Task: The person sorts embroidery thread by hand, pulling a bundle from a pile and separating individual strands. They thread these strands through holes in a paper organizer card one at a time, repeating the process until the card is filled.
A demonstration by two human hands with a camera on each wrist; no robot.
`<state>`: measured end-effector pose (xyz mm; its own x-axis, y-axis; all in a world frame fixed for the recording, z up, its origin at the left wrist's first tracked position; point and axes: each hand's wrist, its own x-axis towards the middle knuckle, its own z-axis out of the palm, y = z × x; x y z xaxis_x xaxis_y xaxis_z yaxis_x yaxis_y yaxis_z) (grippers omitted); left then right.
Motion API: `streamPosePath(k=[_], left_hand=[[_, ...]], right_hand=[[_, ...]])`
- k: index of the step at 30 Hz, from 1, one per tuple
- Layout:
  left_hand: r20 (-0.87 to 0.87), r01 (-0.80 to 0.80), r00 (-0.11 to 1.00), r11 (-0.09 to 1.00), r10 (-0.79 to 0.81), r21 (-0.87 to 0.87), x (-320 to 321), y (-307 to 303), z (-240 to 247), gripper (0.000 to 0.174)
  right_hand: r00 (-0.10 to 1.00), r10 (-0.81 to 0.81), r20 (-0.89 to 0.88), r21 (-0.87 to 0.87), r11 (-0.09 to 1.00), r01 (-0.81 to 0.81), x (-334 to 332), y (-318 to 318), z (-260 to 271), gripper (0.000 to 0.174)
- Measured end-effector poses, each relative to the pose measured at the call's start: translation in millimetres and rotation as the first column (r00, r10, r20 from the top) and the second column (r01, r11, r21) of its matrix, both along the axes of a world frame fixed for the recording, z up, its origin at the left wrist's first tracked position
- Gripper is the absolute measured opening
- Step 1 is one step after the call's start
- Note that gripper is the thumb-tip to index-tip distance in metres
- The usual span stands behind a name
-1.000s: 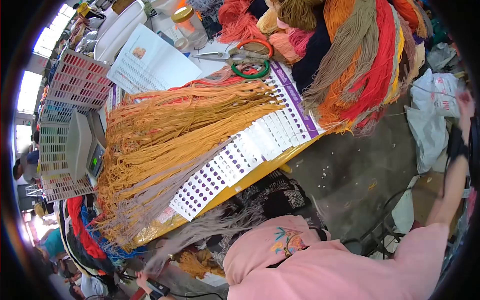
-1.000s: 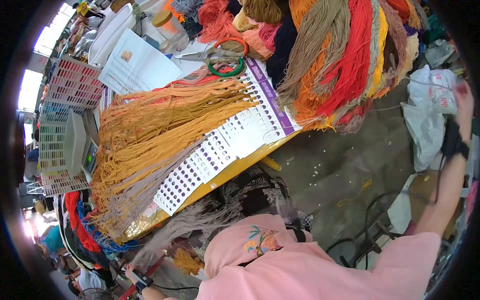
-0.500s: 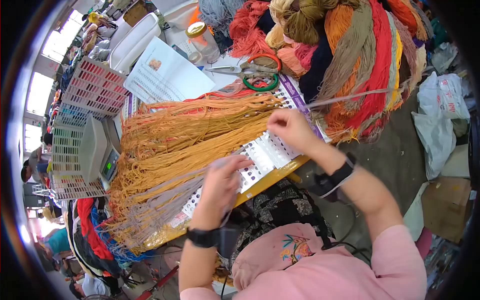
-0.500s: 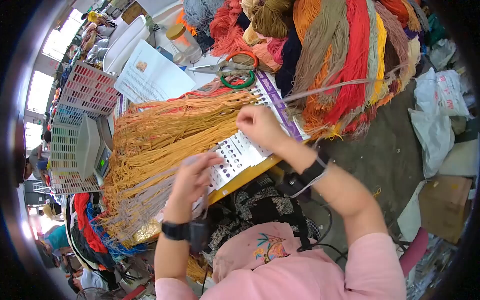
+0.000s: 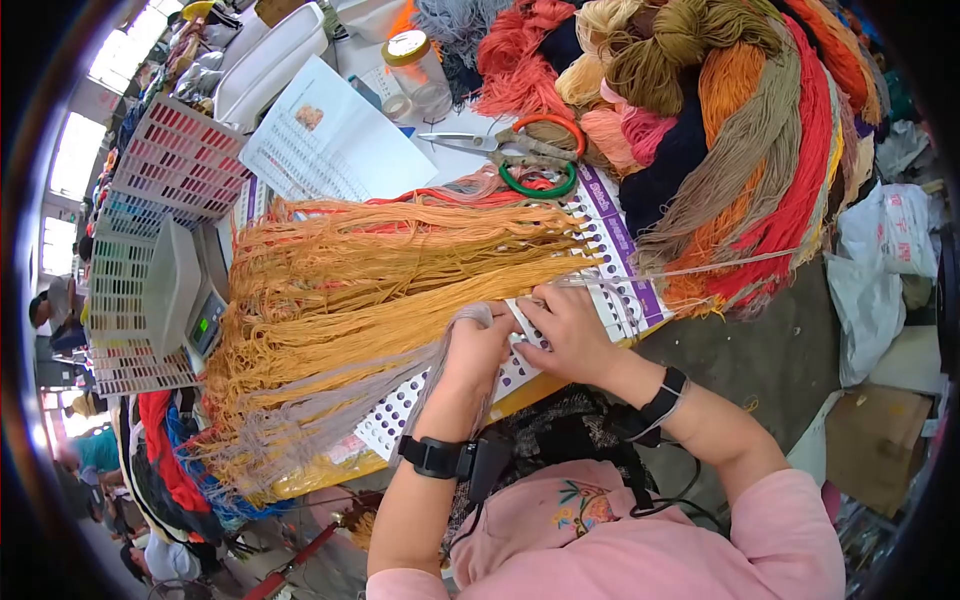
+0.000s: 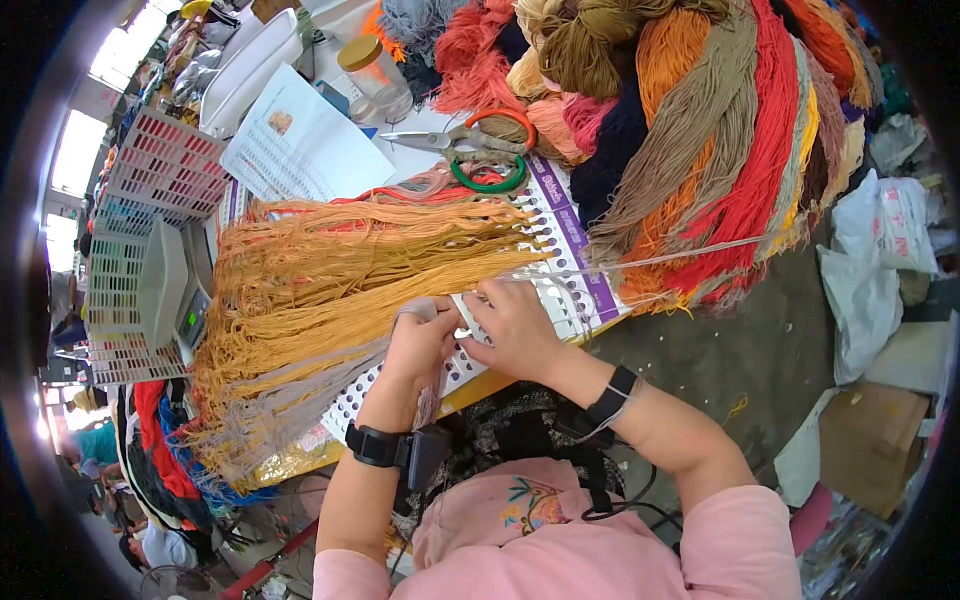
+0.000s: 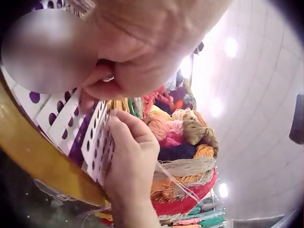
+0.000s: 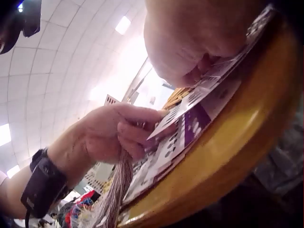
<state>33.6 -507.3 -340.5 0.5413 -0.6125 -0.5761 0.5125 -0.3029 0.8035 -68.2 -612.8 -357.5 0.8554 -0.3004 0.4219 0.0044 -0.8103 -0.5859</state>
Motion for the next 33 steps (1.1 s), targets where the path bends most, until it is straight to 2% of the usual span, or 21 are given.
streamPosePath(k=[2,4,5,7,10,11,12,13,14,15,18,20,22,24,25,27,28,29,30,32,33], left_hand=[[0.001,-0.071,0.997,0.996,0.072,-0.053,-5,-5,-2,0.006],[0.008,-0.098,0.995,0.990,0.100,-0.096,-9,-8,-4,0.008],[0.045,-0.084,0.995,0.995,0.086,-0.060,-9,-8,-9,0.008],[0.120,-0.054,0.991,0.998,0.053,0.011,-9,-10,-23,0.010],[0.165,-0.074,0.984,0.997,0.069,0.025,-9,1,-7,0.012],[-0.101,-0.158,0.984,0.979,0.146,-0.130,-5,11,-1,0.014],[-0.325,-0.230,0.934,0.948,0.151,-0.221,2,19,6,0.015],[-0.534,-0.319,0.836,0.904,0.127,-0.284,8,26,14,0.015],[-0.714,-0.424,0.696,0.847,0.078,-0.321,10,30,19,0.016],[-0.749,-0.463,0.654,0.838,0.103,-0.289,10,30,20,0.016],[-0.488,-0.021,0.862,0.952,-0.138,-0.307,7,11,12,0.017],[-0.151,0.165,0.973,0.984,-0.173,-0.068,0,1,12,0.014],[0.235,0.209,0.936,0.951,-0.262,0.227,3,2,22,0.014],[0.139,0.117,0.979,0.972,-0.147,0.204,21,24,39,0.014],[-0.009,0.110,0.994,0.990,-0.110,0.084,35,40,48,0.016],[-0.089,0.023,0.996,0.995,-0.015,0.093,52,66,62,0.017],[-0.088,-0.288,0.952,0.955,0.293,0.062,90,120,73,0.016],[-0.111,-0.327,0.940,0.945,0.322,-0.030,115,155,82,0.013],[-0.187,-0.423,0.901,0.888,0.391,-0.180,146,202,81,0.010],[-0.110,-0.722,0.682,0.640,0.723,-0.263,184,266,95,0.013],[-0.024,-0.726,0.668,0.643,0.744,-0.244,178,277,99,0.014]], right_hand=[[0.998,-0.001,0.059,-0.021,1.000,0.002,-1,-1,-4,0.031],[0.999,0.052,0.004,0.171,0.984,-0.052,2,-9,-7,0.029],[0.997,0.080,-0.016,0.262,0.962,-0.073,3,-12,-7,0.028],[0.999,0.019,0.027,0.242,0.970,-0.025,3,-8,-3,0.024],[0.997,-0.030,0.071,0.223,0.975,0.013,3,-8,-6,0.018],[0.996,-0.040,0.082,0.221,0.975,0.021,4,-9,-8,0.016],[0.995,-0.028,0.096,0.250,0.968,0.004,5,-10,-11,0.014],[0.994,-0.019,0.109,0.279,0.960,-0.013,5,-10,-14,0.012],[0.993,-0.001,0.122,0.306,0.951,-0.036,6,-11,-15,0.011],[0.991,-0.017,0.134,0.342,0.939,-0.031,6,-12,-15,0.010],[0.988,-0.037,0.147,0.552,0.832,-0.051,5,-13,-14,0.010],[0.994,-0.017,0.111,0.480,0.876,-0.038,6,-15,-12,0.014],[1.000,0.003,0.014,0.356,0.935,-0.008,4,-12,-8,0.022],[0.991,0.017,-0.132,0.170,0.985,0.006,5,-5,9,0.034],[0.978,0.016,-0.210,0.116,0.993,0.009,6,-3,9,0.045],[0.956,0.008,-0.293,0.094,0.995,0.021,10,-4,10,0.042],[0.943,0.004,-0.333,0.082,0.996,0.025,12,-4,11,0.040],[0.943,-0.008,-0.334,0.074,0.997,0.035,13,-2,11,0.039],[0.943,-0.024,-0.333,0.064,0.997,0.047,14,-1,11,0.039],[0.947,-0.046,-0.319,0.047,0.997,0.064,13,1,8,0.037],[0.952,-0.049,-0.303,0.039,0.997,0.063,13,2,7,0.036]])
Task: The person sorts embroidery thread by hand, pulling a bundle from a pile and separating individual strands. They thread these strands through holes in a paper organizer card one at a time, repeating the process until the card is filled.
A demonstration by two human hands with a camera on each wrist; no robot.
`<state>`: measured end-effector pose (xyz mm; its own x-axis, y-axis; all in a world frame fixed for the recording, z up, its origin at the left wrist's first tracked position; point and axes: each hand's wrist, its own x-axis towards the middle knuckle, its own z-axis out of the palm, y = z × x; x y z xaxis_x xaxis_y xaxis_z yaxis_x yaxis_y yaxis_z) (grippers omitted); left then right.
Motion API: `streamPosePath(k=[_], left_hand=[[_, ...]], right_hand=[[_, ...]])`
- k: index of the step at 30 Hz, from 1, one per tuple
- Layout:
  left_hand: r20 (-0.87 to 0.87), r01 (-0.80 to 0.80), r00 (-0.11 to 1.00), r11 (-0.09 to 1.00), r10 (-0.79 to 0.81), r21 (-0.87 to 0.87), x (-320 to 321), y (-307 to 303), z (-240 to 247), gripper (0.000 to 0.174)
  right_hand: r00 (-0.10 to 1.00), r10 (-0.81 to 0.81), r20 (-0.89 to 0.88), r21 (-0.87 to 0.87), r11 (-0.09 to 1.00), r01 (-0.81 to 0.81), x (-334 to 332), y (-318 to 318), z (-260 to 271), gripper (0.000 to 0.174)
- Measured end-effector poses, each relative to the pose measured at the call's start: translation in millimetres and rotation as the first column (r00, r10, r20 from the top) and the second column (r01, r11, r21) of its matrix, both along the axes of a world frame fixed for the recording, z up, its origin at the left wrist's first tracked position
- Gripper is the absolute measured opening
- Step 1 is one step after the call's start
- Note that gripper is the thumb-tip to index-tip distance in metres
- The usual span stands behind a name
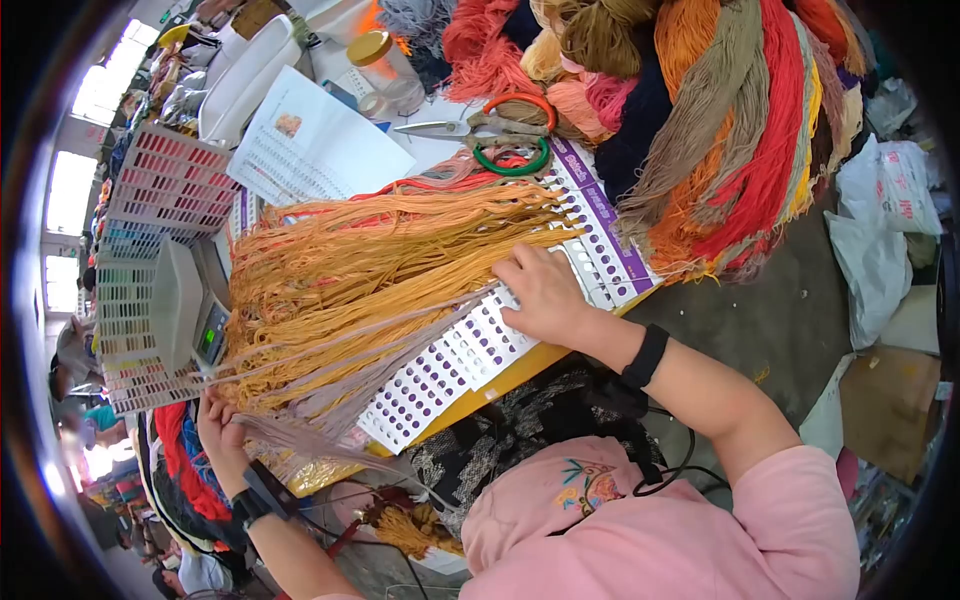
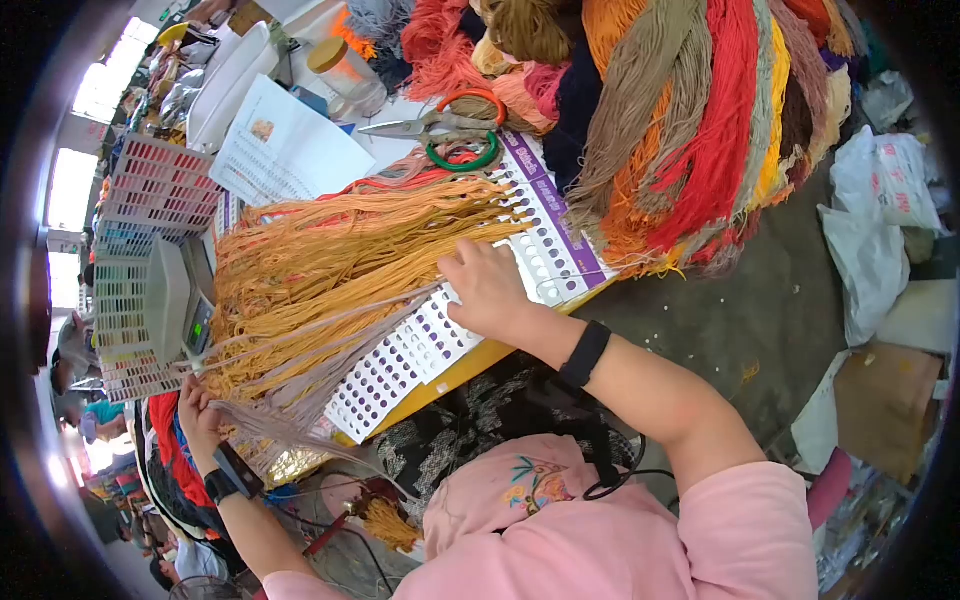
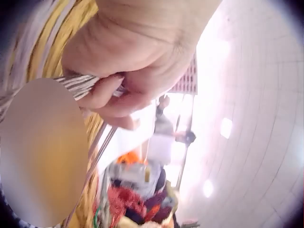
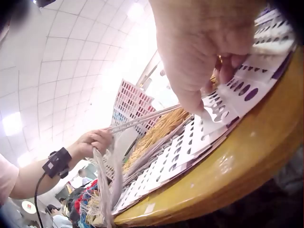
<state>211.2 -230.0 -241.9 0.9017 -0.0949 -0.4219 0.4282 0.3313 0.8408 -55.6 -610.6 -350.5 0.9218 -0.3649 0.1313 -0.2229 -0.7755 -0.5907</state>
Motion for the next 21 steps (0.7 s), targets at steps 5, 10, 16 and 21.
streamPosePath(k=[5,10,16,21], left_hand=[[0.002,0.261,0.964,0.943,-0.268,0.208,-114,-70,13,0.025],[-0.005,0.563,0.822,0.813,-0.570,-0.150,-219,-142,-17,0.037],[0.034,0.605,0.767,0.704,-0.641,-0.372,-251,-160,-18,0.046],[0.000,0.515,0.808,0.705,-0.590,-0.488,-256,-151,-8,0.046]], right_hand=[[0.989,0.023,0.148,0.021,0.999,-0.026,-3,0,-8,0.038],[0.935,0.025,0.355,0.223,0.969,-0.110,-25,26,18,0.018],[0.975,0.178,0.130,0.981,0.121,-0.153,-38,87,79,0.014],[0.981,0.165,0.106,0.994,-0.022,-0.104,-40,91,80,0.007]])
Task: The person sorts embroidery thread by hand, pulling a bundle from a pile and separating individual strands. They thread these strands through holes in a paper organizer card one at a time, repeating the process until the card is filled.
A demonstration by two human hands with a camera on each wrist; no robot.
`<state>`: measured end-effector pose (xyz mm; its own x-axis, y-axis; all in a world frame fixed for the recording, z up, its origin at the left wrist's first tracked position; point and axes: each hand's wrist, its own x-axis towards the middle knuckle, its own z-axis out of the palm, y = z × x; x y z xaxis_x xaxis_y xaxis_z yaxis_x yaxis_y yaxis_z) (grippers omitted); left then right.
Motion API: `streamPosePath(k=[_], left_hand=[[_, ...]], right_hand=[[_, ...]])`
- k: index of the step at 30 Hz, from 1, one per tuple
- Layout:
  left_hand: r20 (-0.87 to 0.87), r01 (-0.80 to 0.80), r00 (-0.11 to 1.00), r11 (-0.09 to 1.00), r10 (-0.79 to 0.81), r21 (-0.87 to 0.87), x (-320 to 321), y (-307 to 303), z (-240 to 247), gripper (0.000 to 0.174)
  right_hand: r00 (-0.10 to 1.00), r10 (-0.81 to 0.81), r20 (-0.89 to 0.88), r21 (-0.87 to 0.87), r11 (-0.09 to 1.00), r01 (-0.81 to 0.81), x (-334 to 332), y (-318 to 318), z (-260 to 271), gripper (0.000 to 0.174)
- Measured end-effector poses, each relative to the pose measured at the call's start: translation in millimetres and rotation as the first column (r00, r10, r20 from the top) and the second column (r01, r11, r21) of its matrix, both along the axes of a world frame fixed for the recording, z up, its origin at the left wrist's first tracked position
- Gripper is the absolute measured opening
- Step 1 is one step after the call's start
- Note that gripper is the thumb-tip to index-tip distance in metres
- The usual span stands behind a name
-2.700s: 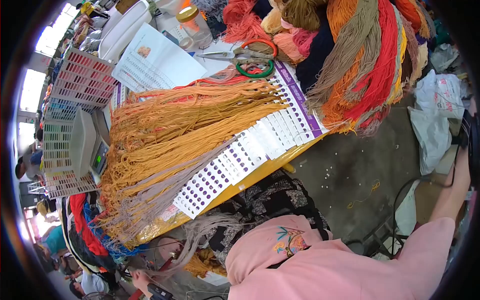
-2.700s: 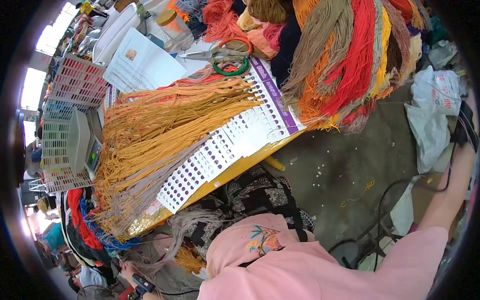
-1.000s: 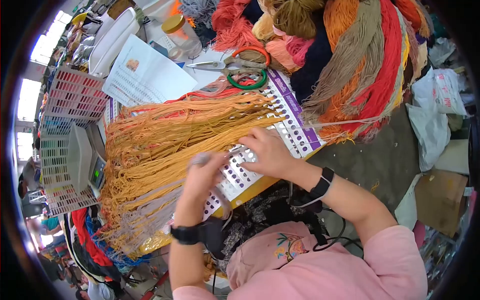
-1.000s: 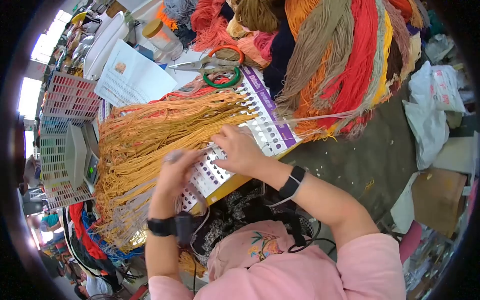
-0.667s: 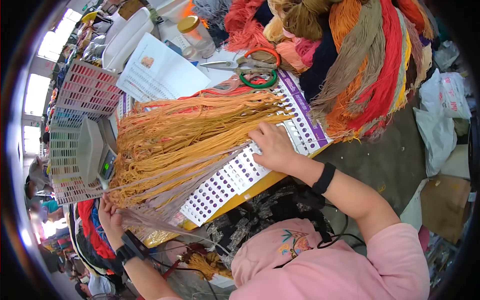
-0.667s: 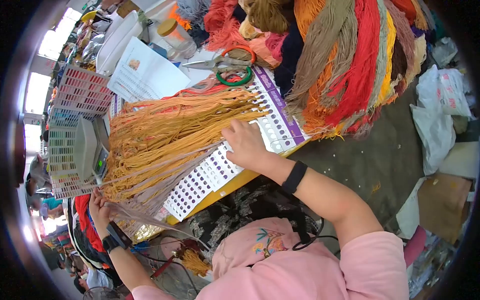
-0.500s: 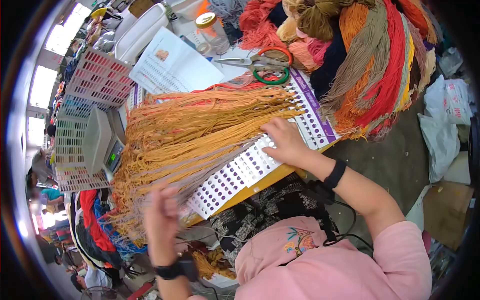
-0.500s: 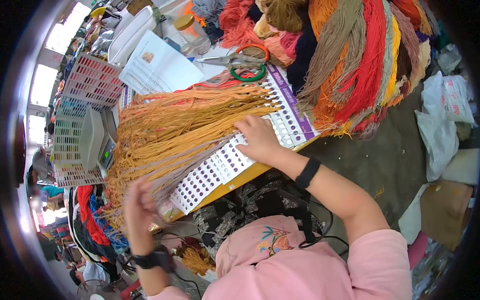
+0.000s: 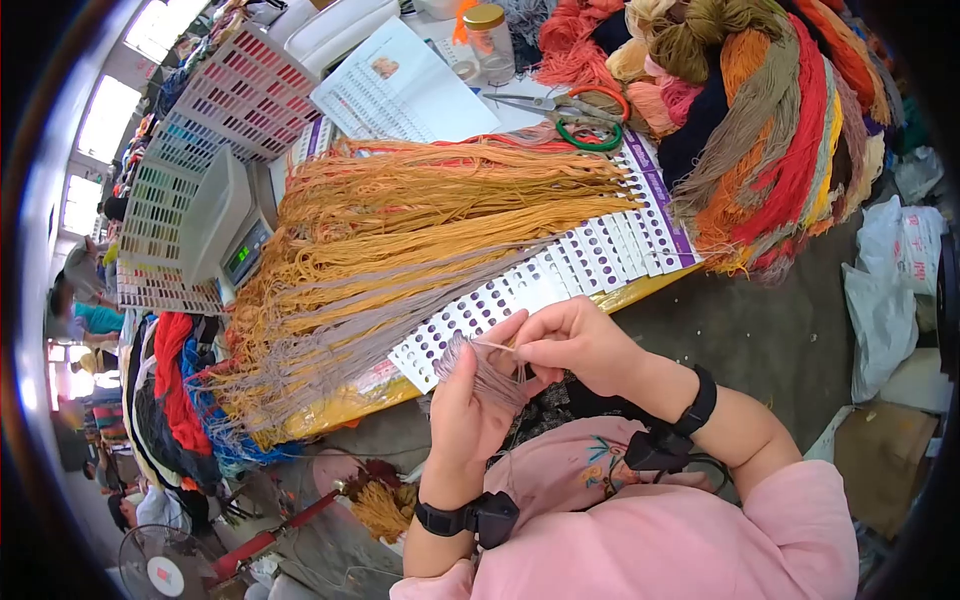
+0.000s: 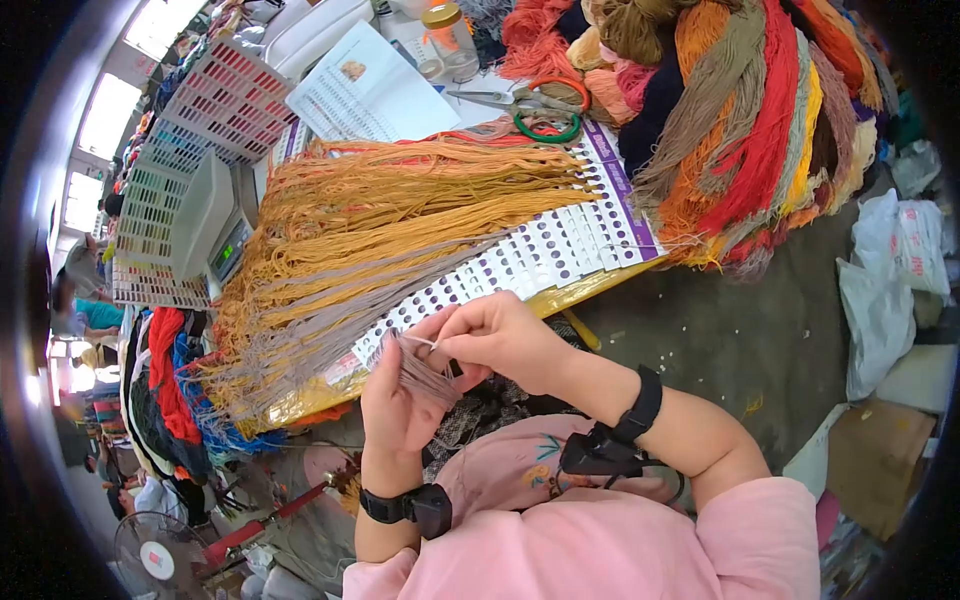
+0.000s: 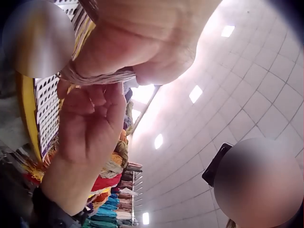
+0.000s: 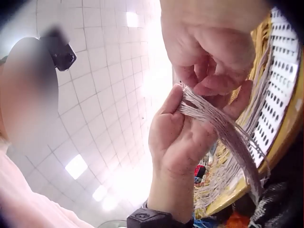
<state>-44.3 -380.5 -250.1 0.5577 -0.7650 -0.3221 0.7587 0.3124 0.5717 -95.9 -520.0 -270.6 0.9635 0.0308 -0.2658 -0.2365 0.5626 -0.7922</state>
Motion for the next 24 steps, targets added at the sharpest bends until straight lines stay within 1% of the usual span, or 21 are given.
streamPosePath(k=[2,3,5,6,8,9,11,12,14,15,17,18,20,21,23,24], left_hand=[[-0.044,-0.024,0.999,0.999,0.025,0.023,-1,5,-5,0.046],[0.070,-0.024,0.997,0.998,0.020,0.054,-2,7,-12,0.046],[0.291,-0.032,0.957,0.993,-0.003,0.116,-5,12,-25,0.047],[0.257,-0.058,0.966,0.990,0.022,0.132,-5,11,-26,0.047],[0.194,-0.110,0.978,0.980,0.077,0.168,-6,7,-21,0.047],[0.143,-0.110,0.986,0.983,0.089,0.145,-6,6,-16,0.047],[0.038,-0.108,0.994,0.989,0.105,0.100,-7,3,-7,0.047],[0.058,-0.069,0.996,0.995,0.065,0.073,-7,3,-5,0.047],[0.099,0.012,0.995,1.000,-0.014,0.022,-7,2,-4,0.047],[0.101,0.021,0.995,1.000,-0.023,0.020,-7,2,-5,0.047],[0.107,0.034,0.994,0.999,-0.035,0.014,-5,3,-9,0.047],[0.072,0.005,0.997,1.000,-0.007,0.024,-6,4,-8,0.046],[0.004,-0.050,0.999,0.998,0.050,0.047,-6,5,-6,0.045],[0.008,-0.060,0.998,0.997,0.059,0.040,-6,6,-7,0.044],[0.014,-0.073,0.997,0.997,0.073,0.024,-6,5,-8,0.043],[0.063,-0.110,0.992,0.992,0.106,0.064,-7,4,-8,0.042]], right_hand=[[1.000,-0.018,0.003,0.029,0.999,0.018,-3,-1,-1,0.006],[1.000,-0.025,-0.005,0.059,0.998,0.025,-3,0,-1,0.006],[1.000,-0.016,-0.025,0.107,0.994,0.019,-6,2,6,0.007],[0.999,-0.010,-0.035,0.132,0.991,0.015,-7,3,8,0.008],[1.000,0.011,0.018,0.150,0.989,-0.014,-7,3,1,0.010],[0.999,0.022,0.045,0.160,0.987,-0.029,-7,3,0,0.011],[0.997,0.070,-0.024,0.026,0.997,-0.069,-6,6,6,0.010],[0.994,0.089,-0.060,-0.040,0.995,-0.092,-5,8,9,0.010],[0.997,0.081,-0.016,-0.071,0.994,-0.082,-4,12,10,0.008],[0.997,0.079,0.005,-0.086,0.993,-0.078,-5,13,10,0.008],[0.997,0.056,-0.051,-0.084,0.995,-0.060,-5,11,12,0.007],[0.996,0.046,-0.079,-0.084,0.995,-0.053,-6,10,12,0.008],[0.996,0.003,-0.086,-0.007,1.000,-0.004,-9,7,11,0.005],[0.996,-0.020,-0.091,0.032,0.999,0.023,-10,6,10,0.004],[0.993,-0.106,0.055,0.021,0.994,0.105,-11,10,4,0.006],[0.981,-0.148,0.129,0.020,0.989,0.146,-11,11,1,0.007]])
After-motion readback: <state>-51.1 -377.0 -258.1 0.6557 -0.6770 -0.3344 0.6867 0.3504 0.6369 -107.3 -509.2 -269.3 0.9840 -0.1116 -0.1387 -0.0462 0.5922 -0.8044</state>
